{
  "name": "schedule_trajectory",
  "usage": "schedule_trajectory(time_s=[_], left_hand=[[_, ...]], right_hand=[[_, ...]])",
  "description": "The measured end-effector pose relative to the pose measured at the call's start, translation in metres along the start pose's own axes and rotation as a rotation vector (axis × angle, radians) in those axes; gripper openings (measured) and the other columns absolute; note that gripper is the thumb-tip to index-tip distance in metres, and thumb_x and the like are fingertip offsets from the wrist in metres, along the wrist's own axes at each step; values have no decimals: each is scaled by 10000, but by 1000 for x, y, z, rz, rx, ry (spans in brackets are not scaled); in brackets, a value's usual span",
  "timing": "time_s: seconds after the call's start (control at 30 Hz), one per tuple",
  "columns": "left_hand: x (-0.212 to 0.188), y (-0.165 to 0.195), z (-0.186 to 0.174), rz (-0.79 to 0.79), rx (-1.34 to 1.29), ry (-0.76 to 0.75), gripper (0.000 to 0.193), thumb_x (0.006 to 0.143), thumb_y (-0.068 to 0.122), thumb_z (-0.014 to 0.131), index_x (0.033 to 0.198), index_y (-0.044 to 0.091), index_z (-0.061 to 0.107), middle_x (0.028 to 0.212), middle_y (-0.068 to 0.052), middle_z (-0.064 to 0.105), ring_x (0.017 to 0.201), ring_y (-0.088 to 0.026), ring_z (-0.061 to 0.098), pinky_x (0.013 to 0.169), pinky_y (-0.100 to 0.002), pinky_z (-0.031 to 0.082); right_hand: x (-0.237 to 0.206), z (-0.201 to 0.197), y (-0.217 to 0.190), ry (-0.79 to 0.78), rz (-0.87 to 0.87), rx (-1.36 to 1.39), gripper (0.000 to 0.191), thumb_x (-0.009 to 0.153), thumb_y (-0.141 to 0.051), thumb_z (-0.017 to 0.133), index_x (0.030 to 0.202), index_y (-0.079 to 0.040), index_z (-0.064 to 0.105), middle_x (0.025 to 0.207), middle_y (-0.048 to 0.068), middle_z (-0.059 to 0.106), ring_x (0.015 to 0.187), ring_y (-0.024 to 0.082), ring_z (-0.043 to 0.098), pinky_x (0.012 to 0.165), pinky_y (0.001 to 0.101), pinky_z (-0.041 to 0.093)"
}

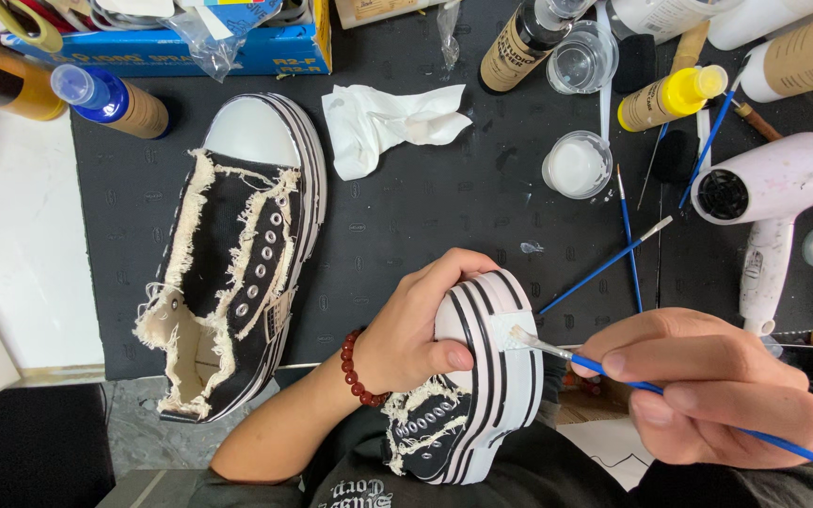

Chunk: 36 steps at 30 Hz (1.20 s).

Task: The person paints the white rubber sole of a black high-top sneaker using a small blue paintbrush and white paint. They hold the shoe in their left hand and carefully apply the paint to the side of the sole, occasionally dipping the brush into a small container of paint on the table.

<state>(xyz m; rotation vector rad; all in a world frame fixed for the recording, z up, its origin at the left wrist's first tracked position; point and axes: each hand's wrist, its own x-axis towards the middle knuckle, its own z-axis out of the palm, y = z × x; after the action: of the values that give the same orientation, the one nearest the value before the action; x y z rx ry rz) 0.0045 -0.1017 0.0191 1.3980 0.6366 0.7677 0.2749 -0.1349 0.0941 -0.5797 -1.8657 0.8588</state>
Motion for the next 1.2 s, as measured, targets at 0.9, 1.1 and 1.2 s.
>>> schedule_trajectory(time_s=[0.9,1.1,1.2], left_hand=[[2,-5,12,-7,-11,0,1055,848,932,475,1326,-8,521,1153,-105,686,1091,-189,715,966,-312,568],[3,-4,13,4,22,15,1054,858,930,473,1320,-15,527,1170,-109,670,1098,-188,711,976,-304,567],[3,-5,14,-2,11,14,1060,851,934,471,1320,-15,527,1160,-108,671,1086,-189,712,965,-304,571]], right_hand=[[32,7,7,221,488,92,164,1003,9,547,1114,31,427,913,258,692,678,190,724,625,300,645],[36,1,3,212,399,78,167,998,-18,548,1109,31,433,896,236,701,652,157,725,641,294,606],[35,2,6,160,423,88,158,992,15,570,1097,46,456,887,253,708,655,176,733,631,302,605]])
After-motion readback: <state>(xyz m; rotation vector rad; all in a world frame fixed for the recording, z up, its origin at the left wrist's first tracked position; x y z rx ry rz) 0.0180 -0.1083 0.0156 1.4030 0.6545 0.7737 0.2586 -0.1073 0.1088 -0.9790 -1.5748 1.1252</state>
